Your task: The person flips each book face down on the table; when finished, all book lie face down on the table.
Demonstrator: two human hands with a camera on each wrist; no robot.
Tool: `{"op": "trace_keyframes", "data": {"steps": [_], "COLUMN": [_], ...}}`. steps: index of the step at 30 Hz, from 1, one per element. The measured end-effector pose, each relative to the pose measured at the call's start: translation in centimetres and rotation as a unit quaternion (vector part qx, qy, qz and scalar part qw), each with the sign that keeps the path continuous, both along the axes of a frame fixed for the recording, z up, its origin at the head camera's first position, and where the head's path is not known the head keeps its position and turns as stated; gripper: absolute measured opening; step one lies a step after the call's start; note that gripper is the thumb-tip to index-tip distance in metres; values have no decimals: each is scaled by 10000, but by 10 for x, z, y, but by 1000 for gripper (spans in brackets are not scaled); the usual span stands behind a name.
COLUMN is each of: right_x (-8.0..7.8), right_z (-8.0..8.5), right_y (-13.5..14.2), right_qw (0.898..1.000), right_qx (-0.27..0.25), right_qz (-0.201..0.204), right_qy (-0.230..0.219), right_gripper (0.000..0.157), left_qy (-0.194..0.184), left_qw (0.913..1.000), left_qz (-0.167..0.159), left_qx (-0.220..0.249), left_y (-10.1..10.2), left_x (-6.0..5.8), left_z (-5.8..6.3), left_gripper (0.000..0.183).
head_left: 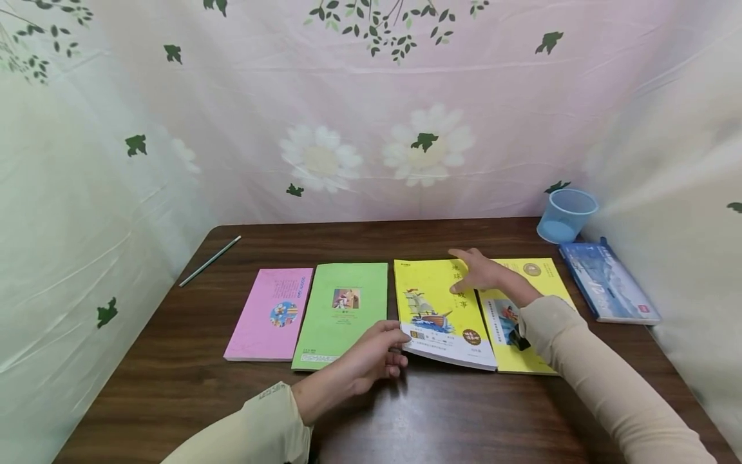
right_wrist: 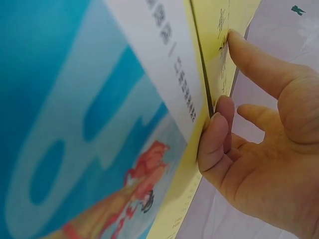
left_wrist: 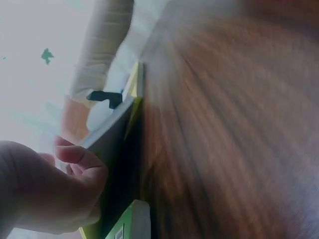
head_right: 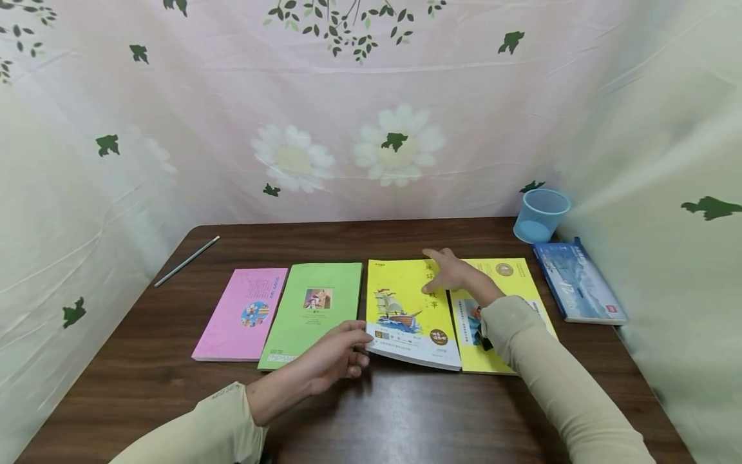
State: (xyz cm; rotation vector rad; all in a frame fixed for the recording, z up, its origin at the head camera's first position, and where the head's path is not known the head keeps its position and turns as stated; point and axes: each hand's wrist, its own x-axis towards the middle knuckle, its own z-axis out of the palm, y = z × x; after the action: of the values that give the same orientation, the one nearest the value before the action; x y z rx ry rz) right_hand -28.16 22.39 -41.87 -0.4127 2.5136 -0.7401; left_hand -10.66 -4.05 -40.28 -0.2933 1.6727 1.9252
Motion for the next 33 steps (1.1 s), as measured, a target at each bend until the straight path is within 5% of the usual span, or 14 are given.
{"op": "trace_keyframes", "data": {"steps": [11, 17, 27, 33], "right_x": [0, 3, 14, 20], "right_z": [12, 32, 54, 59], "right_y": [-12, -42, -108, -135], "right_qw": [9988, 9930, 9960, 9847], "right_qx": [379, 1074, 422, 1148], "right_qz": [-90, 27, 533, 727], "right_qy": [-306, 490, 582, 1094], "right_gripper": [95, 82, 79, 83], "left_qy": [1014, 1139, 1388, 1552], "left_qw": [9930, 9913, 9879, 9856], "left_qz": [-23, 29, -18, -64], "left_qx": [-608, -665, -693, -671], "left_y": [8, 8, 11, 14], "left_x": [-10, -11, -11, -11], "left_z": [-8, -7, -3, -2], "left_gripper": [56, 55, 53, 53]}}
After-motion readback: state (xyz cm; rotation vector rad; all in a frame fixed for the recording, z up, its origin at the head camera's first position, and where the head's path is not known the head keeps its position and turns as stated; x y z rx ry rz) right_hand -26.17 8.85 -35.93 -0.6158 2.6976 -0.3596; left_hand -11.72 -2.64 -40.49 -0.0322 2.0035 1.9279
